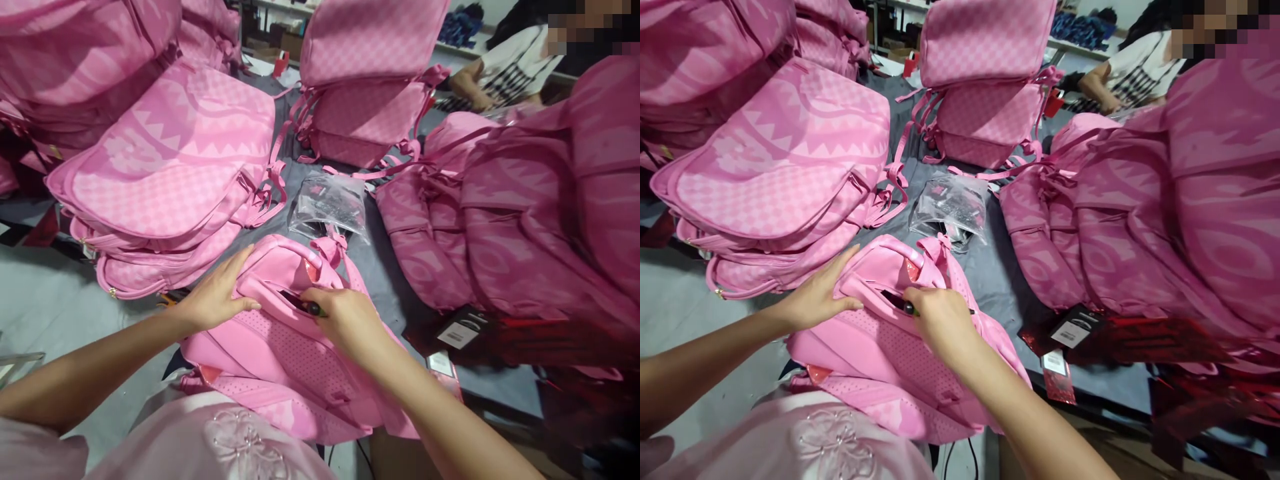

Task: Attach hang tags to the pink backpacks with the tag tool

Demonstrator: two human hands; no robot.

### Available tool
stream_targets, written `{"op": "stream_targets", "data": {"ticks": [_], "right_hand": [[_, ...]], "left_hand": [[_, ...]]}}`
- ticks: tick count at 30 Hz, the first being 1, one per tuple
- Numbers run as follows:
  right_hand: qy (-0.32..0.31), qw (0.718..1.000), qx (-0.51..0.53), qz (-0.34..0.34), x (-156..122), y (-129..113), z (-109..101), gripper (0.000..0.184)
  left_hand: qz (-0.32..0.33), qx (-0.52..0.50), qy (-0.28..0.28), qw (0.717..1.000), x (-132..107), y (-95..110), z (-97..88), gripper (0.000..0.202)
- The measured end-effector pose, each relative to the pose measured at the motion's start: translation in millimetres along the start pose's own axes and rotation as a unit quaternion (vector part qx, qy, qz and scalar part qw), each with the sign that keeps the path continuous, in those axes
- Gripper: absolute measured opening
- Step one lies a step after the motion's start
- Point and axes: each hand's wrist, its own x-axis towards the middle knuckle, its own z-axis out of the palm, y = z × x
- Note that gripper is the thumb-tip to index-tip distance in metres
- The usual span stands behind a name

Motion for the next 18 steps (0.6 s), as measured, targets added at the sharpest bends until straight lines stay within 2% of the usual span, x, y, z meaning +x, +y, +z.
{"op": "stream_targets", "data": {"ticks": [3, 7, 9, 12, 15, 18], "right_hand": [[-0.087, 0.991, -0.091, -0.040, 20.4, -13.2, -2.4, 0.025], [-0.138, 0.975, -0.154, -0.086, 27.2, -22.5, -11.6, 0.023], [-0.115, 0.977, -0.167, -0.067, 25.2, -27.3, -15.1, 0.021], [-0.036, 0.988, -0.145, -0.048, 30.3, -38.4, -13.0, 0.022], [-0.007, 0.990, -0.104, -0.091, 46.7, -51.5, -5.9, 0.026], [0.007, 0.984, -0.110, -0.139, 55.6, -60.4, -4.6, 0.028]], "left_hand": [[-0.006, -0.002, 0.011, 1.000, 0.6, -6.8, 11.9, 0.091], [0.016, -0.018, 0.026, 0.999, 4.9, -7.8, 15.2, 0.090], [0.026, -0.023, 0.029, 0.999, 5.0, -8.8, 14.7, 0.089], [0.031, -0.028, 0.029, 0.999, 4.1, -12.5, 15.9, 0.087], [0.032, -0.041, 0.037, 0.998, 4.3, -18.2, 18.5, 0.086], [0.037, -0.054, 0.044, 0.997, 4.0, -21.7, 18.0, 0.087]]}}
